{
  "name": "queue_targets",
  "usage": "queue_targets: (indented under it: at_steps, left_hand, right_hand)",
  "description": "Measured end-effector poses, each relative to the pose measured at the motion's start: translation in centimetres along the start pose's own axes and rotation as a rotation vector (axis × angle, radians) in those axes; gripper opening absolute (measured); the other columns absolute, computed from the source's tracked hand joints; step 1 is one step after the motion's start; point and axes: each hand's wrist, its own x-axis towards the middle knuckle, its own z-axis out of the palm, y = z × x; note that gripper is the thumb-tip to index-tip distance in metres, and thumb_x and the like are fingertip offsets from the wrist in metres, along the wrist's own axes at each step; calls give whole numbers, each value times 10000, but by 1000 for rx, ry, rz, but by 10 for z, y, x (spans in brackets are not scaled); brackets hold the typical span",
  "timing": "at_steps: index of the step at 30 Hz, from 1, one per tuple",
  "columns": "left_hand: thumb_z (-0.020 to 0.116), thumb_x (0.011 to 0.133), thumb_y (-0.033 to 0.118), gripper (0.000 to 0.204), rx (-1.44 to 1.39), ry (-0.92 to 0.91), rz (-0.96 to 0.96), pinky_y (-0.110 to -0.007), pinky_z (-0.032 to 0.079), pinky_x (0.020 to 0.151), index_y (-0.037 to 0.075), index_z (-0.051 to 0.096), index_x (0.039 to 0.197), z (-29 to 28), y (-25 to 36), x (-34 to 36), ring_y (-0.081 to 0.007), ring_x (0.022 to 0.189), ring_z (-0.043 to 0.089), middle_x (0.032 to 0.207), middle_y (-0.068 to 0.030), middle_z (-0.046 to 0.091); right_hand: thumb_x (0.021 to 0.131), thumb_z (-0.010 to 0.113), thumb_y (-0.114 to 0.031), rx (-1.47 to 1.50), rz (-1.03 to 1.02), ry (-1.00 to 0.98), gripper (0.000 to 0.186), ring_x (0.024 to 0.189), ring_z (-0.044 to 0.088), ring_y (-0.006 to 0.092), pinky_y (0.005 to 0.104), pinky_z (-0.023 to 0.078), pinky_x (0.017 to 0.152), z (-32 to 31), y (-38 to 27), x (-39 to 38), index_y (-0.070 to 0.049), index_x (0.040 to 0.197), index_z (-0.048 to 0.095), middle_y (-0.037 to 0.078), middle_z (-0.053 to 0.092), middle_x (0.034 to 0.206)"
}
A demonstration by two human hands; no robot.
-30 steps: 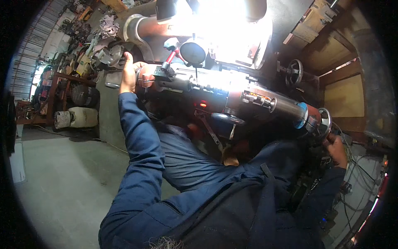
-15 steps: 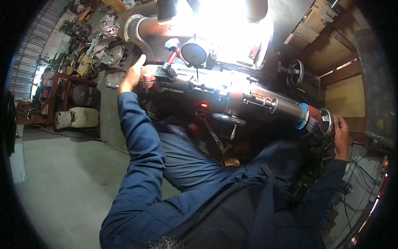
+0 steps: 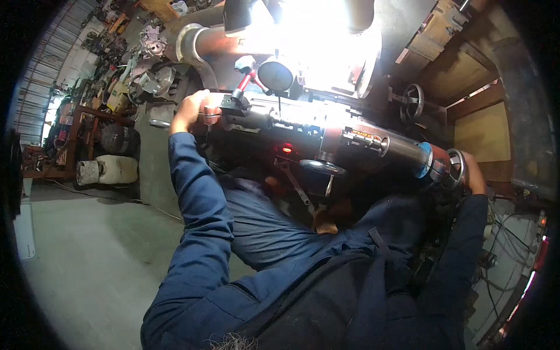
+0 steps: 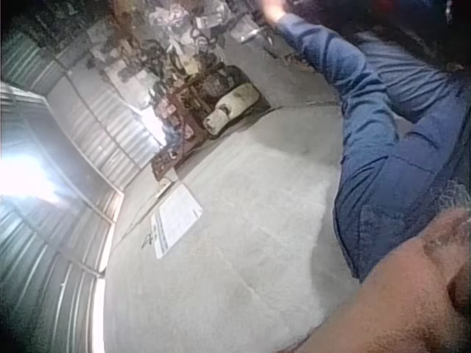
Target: The person works on a mechanical assembly mounted on a lathe-like machine, using a blue-handled tool to adjust or clean components, while monitoring a dial gauge.
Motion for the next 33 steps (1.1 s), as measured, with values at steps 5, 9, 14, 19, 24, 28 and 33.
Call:
queue_targets:
  at_steps: [5, 9, 14, 19, 24, 28, 33]
  left_hand:
    - [510, 894, 317, 361, 381, 77, 452, -360, 527, 641, -17, 641, 861, -29, -38, 35, -276, 696, 678, 808, -178, 677]
    - [594, 866, 382, 382, 595, 257, 1005, -379, 515, 636, 4, 616, 814, -14, -48, 14, -307, 679, 661, 755, -165, 633]
    - [589, 875, 531, 549, 322, 284, 889, -390, 515, 685, -18, 588, 863, -2, -59, 18, -301, 749, 648, 830, -149, 640]
    - [530, 886, 385, 410, 317, 785, 1239, -411, 492, 826, -18, 584, 937, 32, -39, -21, -311, 943, 608, 1038, -186, 627]
    - [597, 820, 333, 340, 691, 714, 1437, -556, 306, 1023, 77, 615, 1044, 113, -41, -61, -429, 1223, 457, 1353, -273, 452]
    - [592, 819, 437, 384, 771, 693, 1281, -580, 102, 1103, 207, 666, 1118, 137, -66, -46, -436, 1417, 207, 1516, -266, 268]
    - [577, 809, 458, 381, 814, 748, 1304, -553, 98, 1113, 216, 683, 1082, 137, -71, -39, -421, 1413, 225, 1523, -250, 270]
  right_hand:
    - [954, 584, -204, 168, 176, 907, 271, 1065, 631, 269, 367, 478, 930, -15, -141, 17, -50, 1170, 641, 135, 668, 1130]
    - [820, 723, -226, 135, -463, 726, 324, 1024, 626, 302, 390, 480, 909, 28, -300, 38, -57, 1091, 674, 154, 667, 1074]
    - [750, 750, -314, -64, -570, 522, 418, 950, 629, 308, 385, 495, 846, 79, -357, 74, -57, 1071, 679, 159, 670, 971]
    - [739, 726, -309, -154, -493, 500, 344, 825, 646, 303, 395, 503, 789, 99, -359, 87, -74, 989, 702, 138, 678, 832]
    - [718, 717, -275, -126, -484, 550, 309, 801, 641, 300, 404, 498, 769, 106, -363, 87, -83, 960, 703, 130, 670, 803]
    - [701, 716, -248, -111, -458, 559, 290, 805, 633, 294, 407, 490, 763, 111, -365, 86, -89, 943, 696, 120, 663, 817]
    - [695, 714, -237, -91, -477, 566, 277, 804, 625, 289, 403, 487, 762, 110, -364, 87, -98, 934, 695, 105, 663, 835]
